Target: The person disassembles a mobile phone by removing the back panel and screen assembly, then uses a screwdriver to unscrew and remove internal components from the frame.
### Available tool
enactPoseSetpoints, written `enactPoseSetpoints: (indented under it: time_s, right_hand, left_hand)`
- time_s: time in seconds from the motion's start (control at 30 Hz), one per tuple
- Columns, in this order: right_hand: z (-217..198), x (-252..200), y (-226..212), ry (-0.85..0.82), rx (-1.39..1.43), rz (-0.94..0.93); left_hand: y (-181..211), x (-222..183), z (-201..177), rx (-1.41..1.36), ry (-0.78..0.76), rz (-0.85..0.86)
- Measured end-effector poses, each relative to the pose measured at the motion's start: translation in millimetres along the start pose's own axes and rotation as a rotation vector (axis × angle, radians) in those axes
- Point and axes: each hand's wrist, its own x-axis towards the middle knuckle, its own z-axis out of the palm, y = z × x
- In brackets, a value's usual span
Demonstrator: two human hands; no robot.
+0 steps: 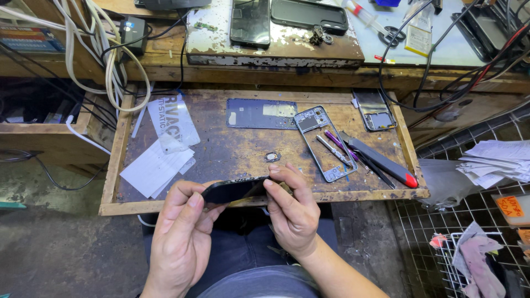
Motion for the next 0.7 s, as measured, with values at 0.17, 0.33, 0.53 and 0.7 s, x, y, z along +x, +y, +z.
enactPoseSetpoints:
  time_s: [0.17,0.33,0.53,0.7]
  right_hand:
    - [2,3,-2,0.014,0.036,0.011]
    - [1,6,-8,0.040,0.126,0.149]
    - [-4,9,-10,0.015,0.167,0.177]
    - [-6,4,-9,-0.055,0.067,0.128]
  left_hand:
    - [0,1,0,-0.003,-0.017,0.003]
    - [1,-1,2,0.016,-0.004,-0.008]
    - [2,-2,7,0.025,-0.015,-0.011]
    - [1,-1,13,0.063,-0.001,-0.030]
